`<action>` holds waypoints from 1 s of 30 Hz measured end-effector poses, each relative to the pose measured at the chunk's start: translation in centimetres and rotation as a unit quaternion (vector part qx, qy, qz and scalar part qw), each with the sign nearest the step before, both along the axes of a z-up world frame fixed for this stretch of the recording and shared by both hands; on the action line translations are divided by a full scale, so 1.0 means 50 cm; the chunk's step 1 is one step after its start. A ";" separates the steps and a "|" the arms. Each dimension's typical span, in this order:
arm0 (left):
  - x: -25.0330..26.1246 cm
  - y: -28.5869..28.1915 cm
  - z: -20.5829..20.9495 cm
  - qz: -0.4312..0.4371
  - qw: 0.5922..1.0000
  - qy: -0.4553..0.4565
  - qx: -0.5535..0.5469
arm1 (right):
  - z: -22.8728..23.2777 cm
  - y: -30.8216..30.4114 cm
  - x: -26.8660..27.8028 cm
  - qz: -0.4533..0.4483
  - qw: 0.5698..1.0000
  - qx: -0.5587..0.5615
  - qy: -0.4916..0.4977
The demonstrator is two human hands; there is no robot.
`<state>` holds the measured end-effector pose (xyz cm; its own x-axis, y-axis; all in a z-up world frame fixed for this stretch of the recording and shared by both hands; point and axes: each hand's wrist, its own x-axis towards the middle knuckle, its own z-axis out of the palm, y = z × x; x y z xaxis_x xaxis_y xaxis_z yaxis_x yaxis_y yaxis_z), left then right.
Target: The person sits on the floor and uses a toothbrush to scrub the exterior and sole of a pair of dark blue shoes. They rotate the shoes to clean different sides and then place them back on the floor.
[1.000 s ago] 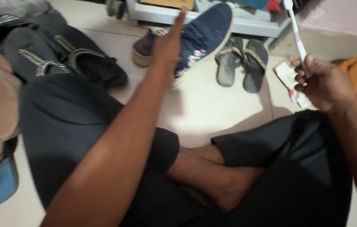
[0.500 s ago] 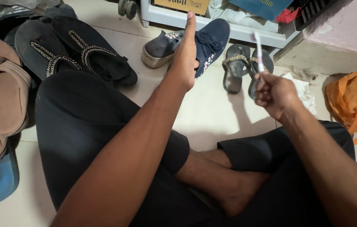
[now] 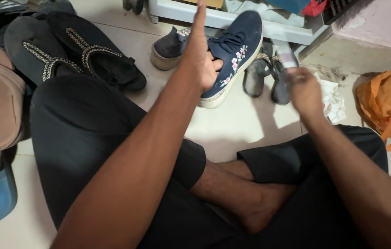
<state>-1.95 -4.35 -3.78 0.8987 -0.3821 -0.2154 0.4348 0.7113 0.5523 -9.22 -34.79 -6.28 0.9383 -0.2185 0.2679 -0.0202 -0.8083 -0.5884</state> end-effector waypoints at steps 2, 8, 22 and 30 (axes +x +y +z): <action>-0.014 0.009 0.010 0.024 0.999 -0.001 0.036 | 0.024 0.041 -0.014 -0.019 1.000 0.022 0.012; -0.036 0.011 0.021 0.060 0.991 -0.041 0.111 | 0.034 0.065 -0.033 -0.020 0.999 0.004 0.047; -0.020 0.020 0.015 0.032 0.991 0.017 0.128 | -0.038 0.019 -0.058 0.019 0.999 -0.031 0.002; -0.027 0.032 0.025 0.037 0.982 0.022 0.182 | 0.056 0.083 -0.070 -0.014 0.912 0.400 0.087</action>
